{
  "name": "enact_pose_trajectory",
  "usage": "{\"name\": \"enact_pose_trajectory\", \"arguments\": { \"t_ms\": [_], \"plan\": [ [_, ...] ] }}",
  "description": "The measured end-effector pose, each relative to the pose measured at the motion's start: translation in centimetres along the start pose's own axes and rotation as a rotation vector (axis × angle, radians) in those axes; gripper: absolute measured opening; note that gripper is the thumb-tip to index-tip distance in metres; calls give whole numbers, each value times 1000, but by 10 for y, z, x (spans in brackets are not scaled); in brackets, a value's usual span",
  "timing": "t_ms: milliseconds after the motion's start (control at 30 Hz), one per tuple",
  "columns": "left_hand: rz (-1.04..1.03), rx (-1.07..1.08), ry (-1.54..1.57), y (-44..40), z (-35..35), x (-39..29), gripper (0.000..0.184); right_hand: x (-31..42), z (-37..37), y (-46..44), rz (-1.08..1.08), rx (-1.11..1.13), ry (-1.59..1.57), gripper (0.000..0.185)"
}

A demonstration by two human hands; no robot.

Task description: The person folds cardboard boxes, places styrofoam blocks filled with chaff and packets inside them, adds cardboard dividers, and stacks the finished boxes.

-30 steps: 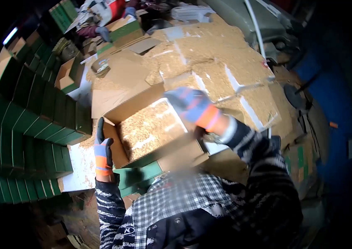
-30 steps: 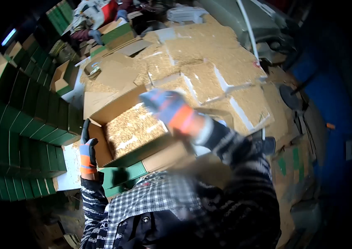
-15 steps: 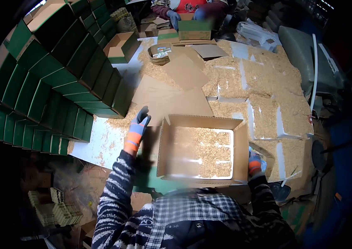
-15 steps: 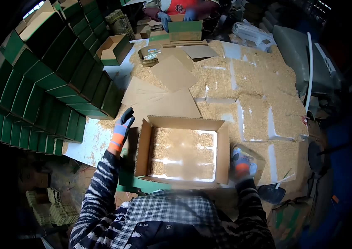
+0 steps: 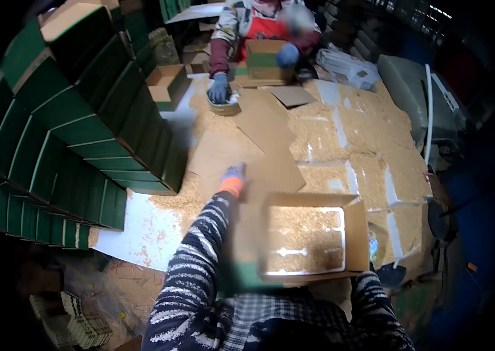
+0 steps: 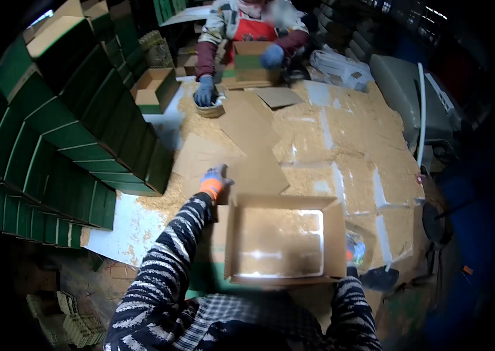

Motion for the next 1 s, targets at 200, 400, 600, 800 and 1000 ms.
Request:
{"name": "enact_pose_trajectory", "arguments": {
  "t_ms": [200, 400, 600, 800, 1000],
  "plan": [
    [-45, -166, 326, 13, 95, -16, 43, -2, -16, -12, -17, -9, -21, 32],
    [-312, -569, 664, 82, 218, -57, 23, -19, -30, -19, 17, -51, -52, 33],
    [-768, -721, 643, 224, 275, -179, 24, -43, -60, -33, 100, -164, -93, 34],
    [-1159, -596, 124, 292, 236, -263, 23, -32, -37, -37, 3, -136, -202, 38],
    [-788, -874, 300, 311, 224, -218, 31, 97, 218, 55, 345, -409, -1374, 28]
  ]
}}
Point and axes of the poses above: each hand's wrist, its own y-axis away from the middle knuckle, its own z-axis out of the back of the hand, x = y × z, the point moved 6 cm from there along -y, towards the middle knuckle, and after that the axes turned 6 degrees about -z, right-handed, at the moved point
